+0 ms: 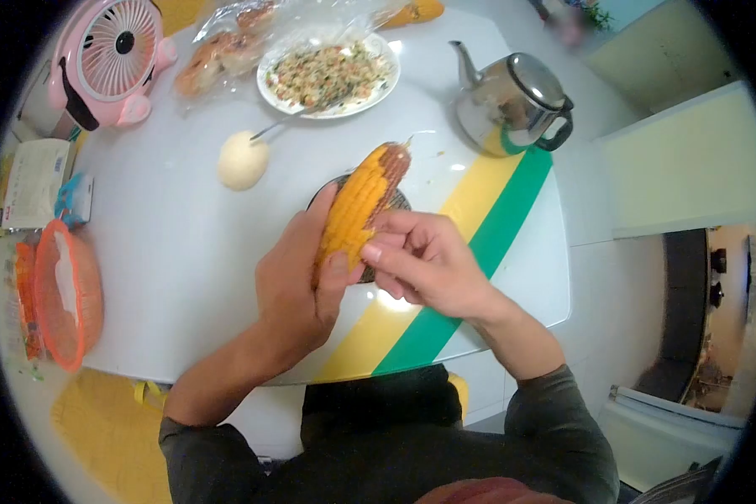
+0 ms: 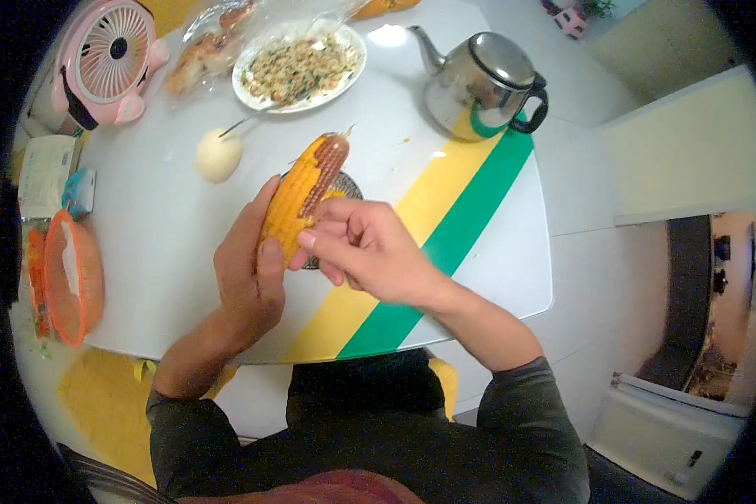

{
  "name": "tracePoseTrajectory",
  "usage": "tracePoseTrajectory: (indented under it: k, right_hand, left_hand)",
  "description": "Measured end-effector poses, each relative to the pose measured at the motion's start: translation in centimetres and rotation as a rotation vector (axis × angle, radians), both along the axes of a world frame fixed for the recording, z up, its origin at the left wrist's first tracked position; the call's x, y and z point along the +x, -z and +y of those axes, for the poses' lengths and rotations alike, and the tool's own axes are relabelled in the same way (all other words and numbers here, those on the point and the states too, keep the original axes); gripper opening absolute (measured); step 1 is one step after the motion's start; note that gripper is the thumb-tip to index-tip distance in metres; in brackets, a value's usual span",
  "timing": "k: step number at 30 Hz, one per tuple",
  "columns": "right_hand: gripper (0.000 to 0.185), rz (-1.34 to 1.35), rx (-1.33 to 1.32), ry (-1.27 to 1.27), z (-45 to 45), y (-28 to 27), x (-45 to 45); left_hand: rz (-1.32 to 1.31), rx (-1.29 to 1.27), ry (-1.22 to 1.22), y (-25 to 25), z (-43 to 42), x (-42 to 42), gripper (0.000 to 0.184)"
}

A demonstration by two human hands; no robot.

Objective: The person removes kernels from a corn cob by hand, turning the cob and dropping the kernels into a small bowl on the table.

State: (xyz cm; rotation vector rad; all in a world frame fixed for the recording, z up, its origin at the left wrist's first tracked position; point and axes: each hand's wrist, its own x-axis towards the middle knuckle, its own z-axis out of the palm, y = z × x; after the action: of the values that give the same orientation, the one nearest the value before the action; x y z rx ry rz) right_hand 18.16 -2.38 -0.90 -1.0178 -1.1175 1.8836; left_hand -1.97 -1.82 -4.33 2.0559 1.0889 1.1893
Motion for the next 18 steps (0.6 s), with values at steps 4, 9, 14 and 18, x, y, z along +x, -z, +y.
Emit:
tracePoseTrajectory:
  k: [4, 9, 14, 18]
  right_hand:
    - [0.024, 0.022, -0.018, -0.014, 0.05, 0.18, -0.09]
    - [0.021, 0.066, -0.050, -0.010, 0.03, 0.86, 0.09]
    - [0.018, 0.047, -0.059, -0.019, 0.12, 0.10, 0.15]
    - [0.019, 0.060, -0.056, -0.014, 0.10, 0.20, 0.04]
  left_hand:
    - [0.012, -0.002, -0.006, -0.30, 0.11, -0.13, 0.053]
    - [0.036, -0.031, -0.003, -0.43, -0.04, -0.02, 0.052]
    - [0.047, 0.029, 0.005, -0.26, 0.06, -0.06, 0.054]
    - [0.074, 0.026, 0.007, -0.58, -0.15, -0.11, 0.055]
